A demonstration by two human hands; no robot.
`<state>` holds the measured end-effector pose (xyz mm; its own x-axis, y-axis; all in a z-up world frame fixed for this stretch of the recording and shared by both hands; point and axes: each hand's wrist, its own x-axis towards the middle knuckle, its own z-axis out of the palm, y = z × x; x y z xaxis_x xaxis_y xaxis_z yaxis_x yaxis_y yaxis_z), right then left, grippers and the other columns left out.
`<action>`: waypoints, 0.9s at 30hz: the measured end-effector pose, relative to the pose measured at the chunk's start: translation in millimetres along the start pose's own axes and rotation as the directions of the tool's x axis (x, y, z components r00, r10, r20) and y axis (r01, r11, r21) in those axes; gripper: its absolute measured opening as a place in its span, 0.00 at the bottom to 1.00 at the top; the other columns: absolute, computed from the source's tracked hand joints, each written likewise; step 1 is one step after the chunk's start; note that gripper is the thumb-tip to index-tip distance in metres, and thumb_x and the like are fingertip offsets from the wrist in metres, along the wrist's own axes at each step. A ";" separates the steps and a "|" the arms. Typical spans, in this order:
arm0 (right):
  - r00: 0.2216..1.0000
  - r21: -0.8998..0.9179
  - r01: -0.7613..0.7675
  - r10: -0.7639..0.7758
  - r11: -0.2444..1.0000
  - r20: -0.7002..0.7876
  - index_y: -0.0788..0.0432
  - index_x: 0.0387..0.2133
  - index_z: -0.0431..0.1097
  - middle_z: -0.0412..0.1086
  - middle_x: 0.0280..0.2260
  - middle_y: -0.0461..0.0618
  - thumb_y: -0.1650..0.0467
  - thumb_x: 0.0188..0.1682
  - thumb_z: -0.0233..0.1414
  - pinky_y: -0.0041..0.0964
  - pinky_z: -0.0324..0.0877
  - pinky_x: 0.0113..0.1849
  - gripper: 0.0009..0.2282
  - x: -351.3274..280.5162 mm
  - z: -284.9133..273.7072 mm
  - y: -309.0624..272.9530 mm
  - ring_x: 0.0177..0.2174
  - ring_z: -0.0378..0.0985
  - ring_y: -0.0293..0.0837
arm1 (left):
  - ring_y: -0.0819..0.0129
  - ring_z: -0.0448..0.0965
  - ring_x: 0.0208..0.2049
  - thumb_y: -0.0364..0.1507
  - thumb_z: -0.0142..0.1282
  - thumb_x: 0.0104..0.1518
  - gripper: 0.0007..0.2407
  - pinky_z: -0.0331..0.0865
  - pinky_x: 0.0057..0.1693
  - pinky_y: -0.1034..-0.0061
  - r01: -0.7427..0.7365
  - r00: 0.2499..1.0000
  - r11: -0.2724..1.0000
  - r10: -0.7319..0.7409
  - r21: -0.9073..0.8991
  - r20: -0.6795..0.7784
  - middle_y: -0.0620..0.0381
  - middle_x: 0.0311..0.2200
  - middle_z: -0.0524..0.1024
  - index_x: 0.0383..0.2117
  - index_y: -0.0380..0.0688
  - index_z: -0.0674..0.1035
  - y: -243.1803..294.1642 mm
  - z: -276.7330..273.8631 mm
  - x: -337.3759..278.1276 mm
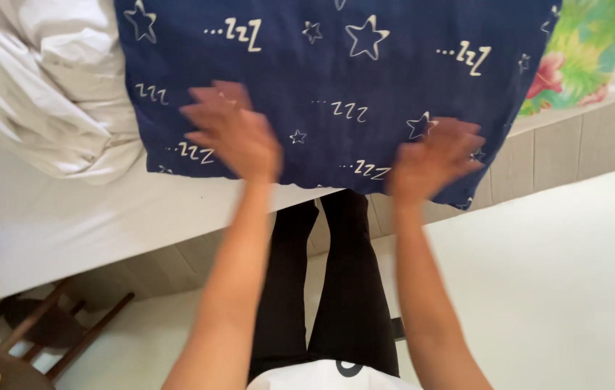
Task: The person removes a floral pillowcase from a pillow, turns it inside out, and folds it into a small rectangle. They then place the folded pillowcase on the bed next to the pillow.
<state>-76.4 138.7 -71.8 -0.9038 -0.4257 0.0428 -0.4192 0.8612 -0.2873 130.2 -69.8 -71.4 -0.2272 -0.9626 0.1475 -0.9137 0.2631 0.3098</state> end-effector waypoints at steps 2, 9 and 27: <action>0.967 -0.052 0.255 -0.253 0.966 0.037 0.46 0.72 0.52 0.39 0.74 0.52 0.55 0.62 0.38 0.69 0.25 0.66 0.25 -19.6 3.6 -35.7 0.72 0.35 0.58 | 0.40 0.30 0.77 0.44 0.35 0.73 0.25 0.22 0.71 0.30 -0.257 0.958 0.966 0.253 0.016 0.137 0.54 0.77 0.39 0.76 0.60 0.54 45.2 6.2 -38.8; 0.864 -0.137 0.500 -0.482 0.855 0.143 0.42 0.70 0.62 0.48 0.72 0.51 0.52 0.60 0.49 0.66 0.32 0.67 0.25 2.3 27.5 35.5 0.71 0.43 0.55 | 0.45 0.32 0.75 0.44 0.41 0.69 0.24 0.26 0.69 0.32 -0.532 0.834 0.807 0.446 0.257 0.325 0.57 0.76 0.41 0.73 0.66 0.63 -28.2 13.6 0.1; 0.707 0.794 -0.557 0.640 0.244 0.299 0.54 0.48 0.68 0.74 0.36 0.46 0.65 0.50 0.56 0.38 0.71 0.30 0.15 171.8 82.0 255.8 0.31 0.78 0.42 | 0.23 0.38 0.72 0.42 0.46 0.69 0.26 0.34 0.70 0.30 -0.357 0.885 0.927 0.375 -0.115 0.277 0.32 0.73 0.41 0.70 0.44 0.60 110.3 -19.3 -13.7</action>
<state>-332.0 263.1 -216.3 -0.8821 0.1673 -0.4403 0.4690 0.2268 -0.8535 39.0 -26.4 -21.1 -0.6373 -0.7705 -0.0130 -0.7268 0.5953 0.3427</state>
